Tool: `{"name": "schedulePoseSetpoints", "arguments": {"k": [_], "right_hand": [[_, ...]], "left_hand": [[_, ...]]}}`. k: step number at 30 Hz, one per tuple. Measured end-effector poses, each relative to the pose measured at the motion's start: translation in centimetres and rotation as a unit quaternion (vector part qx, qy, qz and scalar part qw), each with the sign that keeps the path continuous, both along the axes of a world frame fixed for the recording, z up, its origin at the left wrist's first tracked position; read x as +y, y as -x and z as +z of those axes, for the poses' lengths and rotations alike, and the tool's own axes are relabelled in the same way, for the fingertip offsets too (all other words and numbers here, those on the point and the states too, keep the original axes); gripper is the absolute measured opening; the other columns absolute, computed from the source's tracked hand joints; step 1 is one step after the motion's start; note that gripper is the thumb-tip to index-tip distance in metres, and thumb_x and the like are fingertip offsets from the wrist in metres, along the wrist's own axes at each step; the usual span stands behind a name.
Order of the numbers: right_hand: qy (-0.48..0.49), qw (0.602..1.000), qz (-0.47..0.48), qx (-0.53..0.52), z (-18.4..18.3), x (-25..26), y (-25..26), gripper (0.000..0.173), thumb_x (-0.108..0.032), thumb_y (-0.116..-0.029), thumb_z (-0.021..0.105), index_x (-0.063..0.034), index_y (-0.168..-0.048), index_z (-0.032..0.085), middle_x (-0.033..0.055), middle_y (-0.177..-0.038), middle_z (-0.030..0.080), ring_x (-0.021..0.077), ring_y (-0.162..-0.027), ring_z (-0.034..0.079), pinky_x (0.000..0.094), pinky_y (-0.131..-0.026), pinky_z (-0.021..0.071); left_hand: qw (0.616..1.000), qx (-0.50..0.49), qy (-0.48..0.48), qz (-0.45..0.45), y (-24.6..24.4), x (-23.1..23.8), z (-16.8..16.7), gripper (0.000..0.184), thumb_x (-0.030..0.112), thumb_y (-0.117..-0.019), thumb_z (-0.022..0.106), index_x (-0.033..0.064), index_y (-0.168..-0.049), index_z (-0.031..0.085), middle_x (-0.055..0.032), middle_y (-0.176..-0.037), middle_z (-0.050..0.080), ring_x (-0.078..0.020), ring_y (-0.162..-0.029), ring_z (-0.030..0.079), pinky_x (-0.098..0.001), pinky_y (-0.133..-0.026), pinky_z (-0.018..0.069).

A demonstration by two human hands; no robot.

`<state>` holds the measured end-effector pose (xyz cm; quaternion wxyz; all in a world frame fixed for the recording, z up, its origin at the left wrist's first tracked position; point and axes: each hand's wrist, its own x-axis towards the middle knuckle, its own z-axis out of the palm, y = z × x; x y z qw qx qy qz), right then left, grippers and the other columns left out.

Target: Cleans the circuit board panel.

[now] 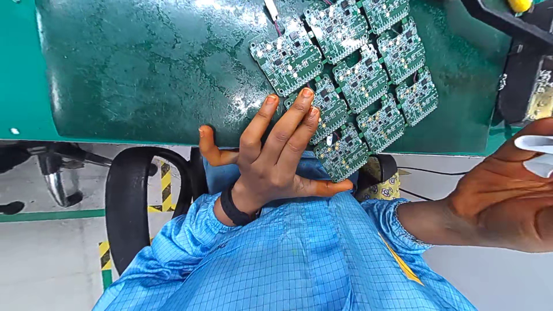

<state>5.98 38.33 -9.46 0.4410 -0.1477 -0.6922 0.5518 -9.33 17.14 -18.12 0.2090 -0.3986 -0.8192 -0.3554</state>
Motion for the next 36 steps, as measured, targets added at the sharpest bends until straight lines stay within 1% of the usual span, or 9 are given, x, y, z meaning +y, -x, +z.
{"name": "schedulePoseSetpoints", "arguments": {"k": [4,6,9,13,20,25,29,34,36], "right_hand": [[-0.155,0.984,-0.032,-0.080,-0.4,-1.4,0.6,0.005,-0.020,-0.0936,0.075,-0.0205,-0.099,0.076,-0.0069,-0.106,0.071,0.0089,-0.098,0.069,0.0262,-0.084,0.0591],[-0.226,0.964,0.016,-0.140,-0.2,-3.1,1.4,0.009,-0.015,-0.0968,0.071,-0.0206,-0.102,0.075,-0.0104,-0.100,0.073,0.0070,-0.099,0.071,0.0289,-0.092,0.0596],[-0.317,0.915,0.058,-0.243,-0.3,-5.7,2.6,0.006,-0.014,-0.0988,0.068,-0.0165,-0.099,0.073,-0.0031,-0.094,0.071,0.0107,-0.102,0.063,0.0342,-0.107,0.0413],[-0.379,0.868,0.003,-0.320,-1.2,-4.0,2.8,0.012,-0.021,-0.1005,0.066,-0.0161,-0.095,0.075,0.0018,-0.094,0.069,0.0187,-0.102,0.056,0.0415,-0.097,0.0320],[-0.403,0.850,0.014,-0.339,-0.8,-7.1,3.5,0.009,-0.019,-0.1008,0.064,-0.0198,-0.097,0.072,0.0005,-0.091,0.069,0.0185,-0.094,0.056,0.0428,-0.092,0.0304],[-0.433,0.824,-0.071,-0.358,-0.4,-2.4,3.6,0.013,-0.018,-0.0984,0.067,-0.0094,-0.096,0.077,0.0090,-0.094,0.072,0.0295,-0.099,0.058,0.0507,-0.092,0.0319],[-0.386,0.854,0.037,-0.346,-0.4,-6.7,2.8,0.013,-0.021,-0.1024,0.061,-0.0199,-0.096,0.072,-0.0010,-0.091,0.070,0.0156,-0.093,0.057,0.0417,-0.092,0.0305],[-0.419,0.829,-0.033,-0.370,0.0,-2.4,2.5,0.014,-0.019,-0.0991,0.066,-0.0107,-0.094,0.076,0.0072,-0.094,0.073,0.0274,-0.099,0.058,0.0500,-0.092,0.0317],[-0.412,0.832,-0.003,-0.371,0.2,-4.1,2.4,0.014,-0.021,-0.1007,0.065,-0.0141,-0.093,0.075,0.0048,-0.092,0.072,0.0243,-0.098,0.059,0.0479,-0.092,0.0326]], "left_hand": [[1.000,-0.001,0.002,-0.003,0.1,0.0,0.1,0.099,0.094,-0.0750,0.044,0.0172,-0.137,0.057,0.0012,-0.153,0.050,-0.0182,-0.153,0.024,-0.0572,-0.119,-0.0032],[1.000,-0.003,-0.010,-0.007,0.1,0.1,0.1,0.100,0.093,-0.0747,0.046,0.0154,-0.136,0.058,0.0000,-0.152,0.052,-0.0188,-0.153,0.025,-0.0560,-0.119,-0.0028],[1.000,-0.007,-0.009,-0.006,0.1,0.0,0.0,0.099,0.093,-0.0753,0.046,0.0177,-0.139,0.056,0.0026,-0.153,0.050,-0.0163,-0.153,0.024,-0.0565,-0.118,-0.0038],[1.000,-0.014,-0.009,-0.009,0.0,0.0,0.1,0.095,0.090,-0.0783,0.045,0.0171,-0.137,0.057,0.0016,-0.152,0.051,-0.0168,-0.153,0.024,-0.0564,-0.118,-0.0031],[1.000,-0.017,-0.016,0.014,-0.1,0.4,0.4,0.094,0.091,-0.0735,0.050,0.0160,-0.128,0.064,-0.0010,-0.144,0.059,-0.0207,-0.147,0.034,-0.0588,-0.116,0.0007],[0.999,-0.031,-0.020,0.007,-0.2,0.4,0.6,0.093,0.089,-0.0752,0.051,0.0155,-0.131,0.064,-0.0018,-0.143,0.059,-0.0216,-0.146,0.036,-0.0581,-0.115,0.0050],[0.999,-0.024,-0.023,0.007,-0.1,0.4,0.5,0.093,0.091,-0.0746,0.051,0.0159,-0.129,0.064,-0.0010,-0.144,0.058,-0.0201,-0.147,0.034,-0.0567,-0.117,0.0022],[0.999,-0.032,-0.021,0.002,-0.2,0.3,0.4,0.092,0.090,-0.0756,0.050,0.0181,-0.130,0.063,0.0007,-0.145,0.057,-0.0193,-0.148,0.031,-0.0577,-0.116,0.0018],[0.999,-0.031,-0.027,0.002,-0.1,0.4,0.4,0.091,0.090,-0.0767,0.049,0.0179,-0.131,0.062,0.0008,-0.146,0.057,-0.0181,-0.149,0.031,-0.0575,-0.117,-0.0003]]}}
